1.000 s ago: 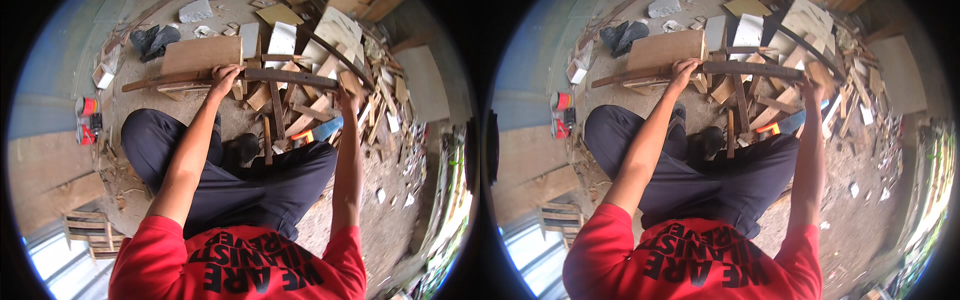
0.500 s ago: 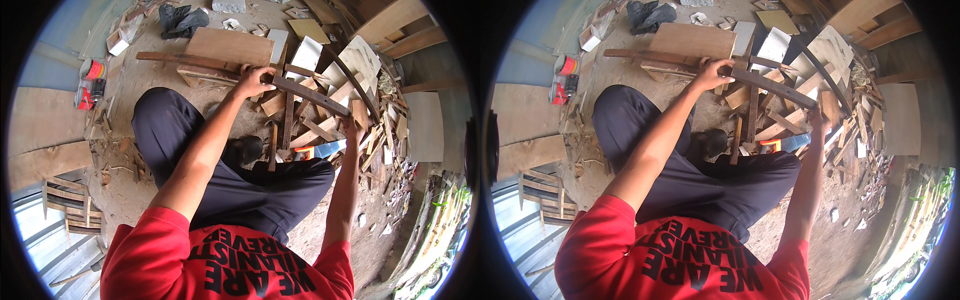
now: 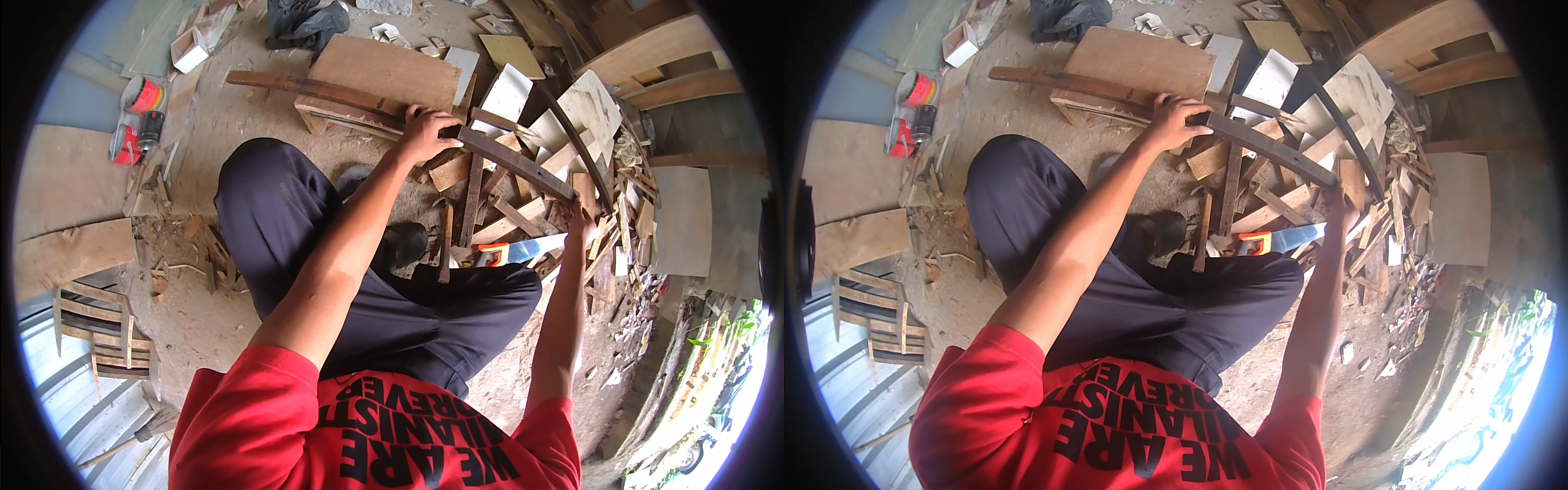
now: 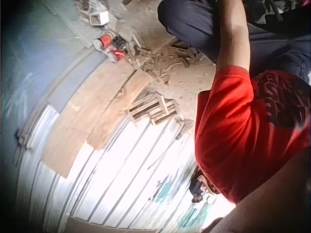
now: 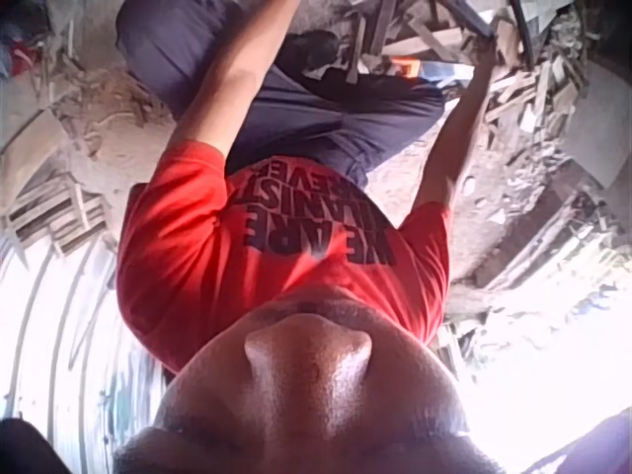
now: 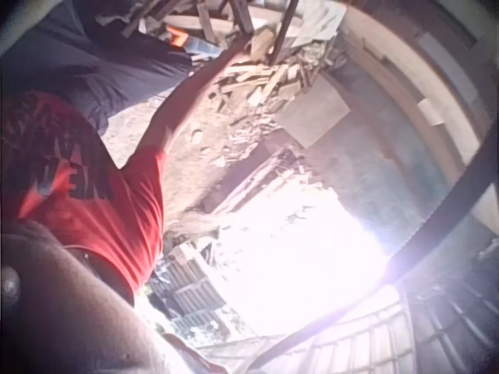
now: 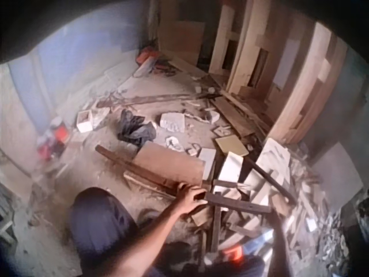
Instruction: The person sits on the floor and uses a hand saw to cut a long wooden plank into smaller pieces. They repeatedly position the plank, saw through it, and set the cut pieces aside among other debris.
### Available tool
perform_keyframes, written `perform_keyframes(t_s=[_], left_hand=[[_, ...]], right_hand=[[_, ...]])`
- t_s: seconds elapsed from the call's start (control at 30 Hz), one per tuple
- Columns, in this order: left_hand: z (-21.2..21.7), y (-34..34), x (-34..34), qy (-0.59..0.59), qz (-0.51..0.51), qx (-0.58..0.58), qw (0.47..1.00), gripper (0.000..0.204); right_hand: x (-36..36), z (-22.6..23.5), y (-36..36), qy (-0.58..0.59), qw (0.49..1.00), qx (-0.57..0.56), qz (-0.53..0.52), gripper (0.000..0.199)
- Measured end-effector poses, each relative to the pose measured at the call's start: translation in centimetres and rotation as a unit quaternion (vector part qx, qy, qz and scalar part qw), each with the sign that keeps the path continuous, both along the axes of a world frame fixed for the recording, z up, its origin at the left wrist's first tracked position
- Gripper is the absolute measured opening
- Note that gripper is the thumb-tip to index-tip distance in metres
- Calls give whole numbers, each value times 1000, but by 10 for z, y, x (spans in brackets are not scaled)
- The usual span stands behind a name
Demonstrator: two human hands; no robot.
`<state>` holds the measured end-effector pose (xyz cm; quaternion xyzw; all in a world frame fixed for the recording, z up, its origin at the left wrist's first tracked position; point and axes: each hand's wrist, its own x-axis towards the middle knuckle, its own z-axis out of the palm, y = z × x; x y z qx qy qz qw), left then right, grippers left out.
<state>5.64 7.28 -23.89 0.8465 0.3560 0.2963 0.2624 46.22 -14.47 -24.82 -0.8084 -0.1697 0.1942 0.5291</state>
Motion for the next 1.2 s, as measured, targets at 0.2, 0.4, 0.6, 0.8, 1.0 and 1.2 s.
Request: perform_keyframes(t_s=[0.2, 0.4, 0.6, 0.8, 1.0, 1.2], left_hand=[[-2, 2, 2, 1, 0, -5, 1000, 51], [-6, 3, 1, 14, -1, -1, 1000, 51], [-10, 5, 3, 32, 2, 20, 999, 52], [-11, 6, 2, 37, 4, 29, 999, 52], [-10, 6, 3, 48, 1, 33, 998, 51], [-7, 6, 0, 51, 0, 31, 998, 51]], right_hand=[[7, 0, -1, -20, 999, -25, -26, 44], [-5, 2, 2, -23, 999, 1, -35, 42], [-25, 17, 3, -17, 999, 3, -38, 42], [-28, 22, 3, -50, 998, -21, -21, 44], [-3, -1, 1, -77, 996, -32, -22, 40], [0, -8, 4, -76, 997, -25, -13, 39]])
